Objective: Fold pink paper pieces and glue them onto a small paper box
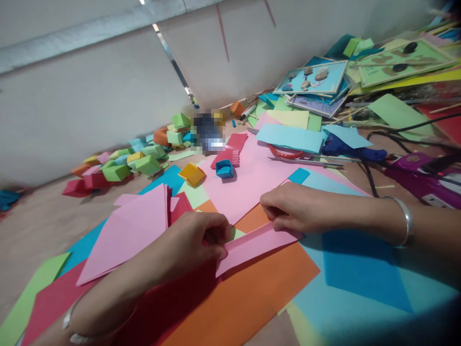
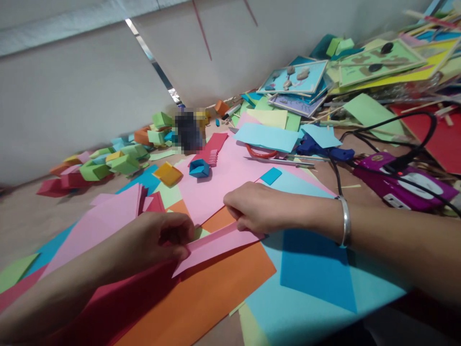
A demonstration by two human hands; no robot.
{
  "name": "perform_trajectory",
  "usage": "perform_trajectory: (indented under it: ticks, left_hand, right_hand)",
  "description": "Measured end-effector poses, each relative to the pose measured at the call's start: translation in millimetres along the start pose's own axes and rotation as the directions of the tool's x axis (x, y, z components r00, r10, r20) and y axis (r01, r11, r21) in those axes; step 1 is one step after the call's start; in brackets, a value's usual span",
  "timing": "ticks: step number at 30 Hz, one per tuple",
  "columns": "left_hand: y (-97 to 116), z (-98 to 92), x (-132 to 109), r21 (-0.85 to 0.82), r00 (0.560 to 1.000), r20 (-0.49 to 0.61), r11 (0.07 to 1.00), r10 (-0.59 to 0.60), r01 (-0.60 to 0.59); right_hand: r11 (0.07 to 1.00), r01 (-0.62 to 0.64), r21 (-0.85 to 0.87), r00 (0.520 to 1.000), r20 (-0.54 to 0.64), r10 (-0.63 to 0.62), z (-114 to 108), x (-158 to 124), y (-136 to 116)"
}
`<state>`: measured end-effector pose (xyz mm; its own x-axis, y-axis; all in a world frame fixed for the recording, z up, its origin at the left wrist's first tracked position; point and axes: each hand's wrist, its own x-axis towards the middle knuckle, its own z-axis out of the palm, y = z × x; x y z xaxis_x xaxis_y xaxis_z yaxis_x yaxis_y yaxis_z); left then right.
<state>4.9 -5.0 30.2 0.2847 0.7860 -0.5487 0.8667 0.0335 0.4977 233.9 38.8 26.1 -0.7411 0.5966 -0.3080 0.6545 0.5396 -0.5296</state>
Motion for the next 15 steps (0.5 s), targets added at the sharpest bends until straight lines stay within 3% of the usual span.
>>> perform_trajectory:
  ticks: [5,8,10,15]
  left_hand:
    - [-1,-0.3,1,-0.024,0.999,0.040,1.000,0.008,-0.007]
    - [-4,0.3,1,-0.002,0.999,-0.003,0.999,0.032,-0.032]
    - [-5,0.9,2,0.014,0.998,-0.026,0.998,0.054,-0.054]
    - [-1,1.8,2,-0.032,0.998,0.044,0.999,0.045,-0.044]
  right_hand:
    - [1.000,0.026,0.012,0.999,0.019,-0.027,-1,0,1]
    - [0.998,0.061,-0.008,0.998,-0.006,-0.061,3,1,4]
    - [0.994,0.097,-0.058,0.993,-0.056,-0.101,8,1,6]
    - [0.963,0.110,-0.248,0.980,-0.136,-0.147,19,2,5]
